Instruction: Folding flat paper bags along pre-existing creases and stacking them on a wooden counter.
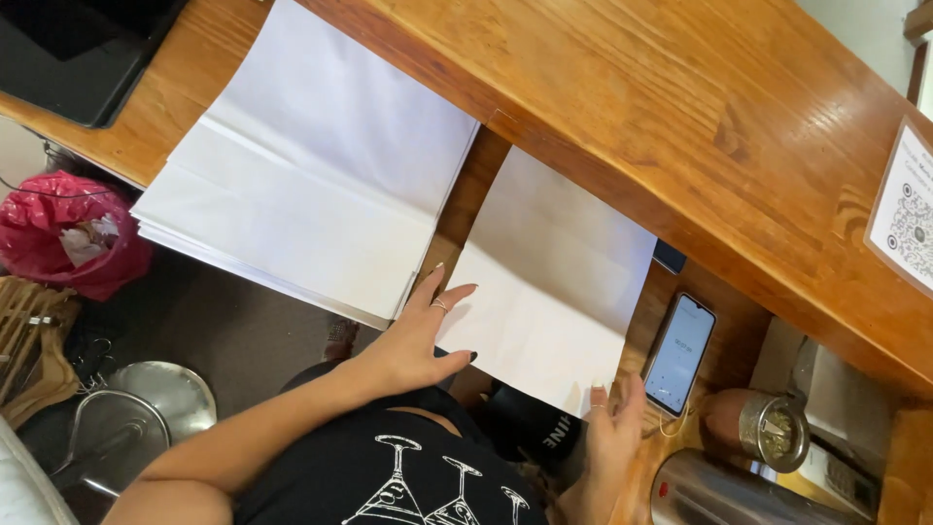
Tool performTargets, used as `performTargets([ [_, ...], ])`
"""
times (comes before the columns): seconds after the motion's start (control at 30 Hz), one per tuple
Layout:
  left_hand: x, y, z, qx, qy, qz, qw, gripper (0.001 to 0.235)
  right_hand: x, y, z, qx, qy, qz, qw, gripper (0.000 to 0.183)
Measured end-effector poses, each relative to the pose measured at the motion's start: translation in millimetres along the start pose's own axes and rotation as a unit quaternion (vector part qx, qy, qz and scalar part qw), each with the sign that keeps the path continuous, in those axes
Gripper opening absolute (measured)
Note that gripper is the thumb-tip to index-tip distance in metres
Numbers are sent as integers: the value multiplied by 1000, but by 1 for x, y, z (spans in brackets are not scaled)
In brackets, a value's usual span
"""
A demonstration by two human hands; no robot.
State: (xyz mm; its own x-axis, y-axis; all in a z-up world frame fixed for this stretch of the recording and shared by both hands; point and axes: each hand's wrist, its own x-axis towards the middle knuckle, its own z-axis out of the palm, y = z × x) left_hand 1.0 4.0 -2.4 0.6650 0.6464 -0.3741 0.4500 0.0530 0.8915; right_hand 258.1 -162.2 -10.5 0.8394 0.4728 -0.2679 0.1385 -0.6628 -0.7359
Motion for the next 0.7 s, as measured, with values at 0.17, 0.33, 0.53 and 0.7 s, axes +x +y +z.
performTargets([
  [0.17,-4,-3,8,-73,4,12,997,84,-2,-14,-5,108,-40,32,993,72],
  [0.33,-12,16,2,-70,3,37,997,80,16,6,-14,185,35,28,982,55],
  [0.53,-3,11,5,-229,91,27,969,75,65,62,-5,298,-55,79,950,71],
  [0.7,-5,7,2,-385,168,28,907,78,20,36,-5,336,-155,19,929,79],
])
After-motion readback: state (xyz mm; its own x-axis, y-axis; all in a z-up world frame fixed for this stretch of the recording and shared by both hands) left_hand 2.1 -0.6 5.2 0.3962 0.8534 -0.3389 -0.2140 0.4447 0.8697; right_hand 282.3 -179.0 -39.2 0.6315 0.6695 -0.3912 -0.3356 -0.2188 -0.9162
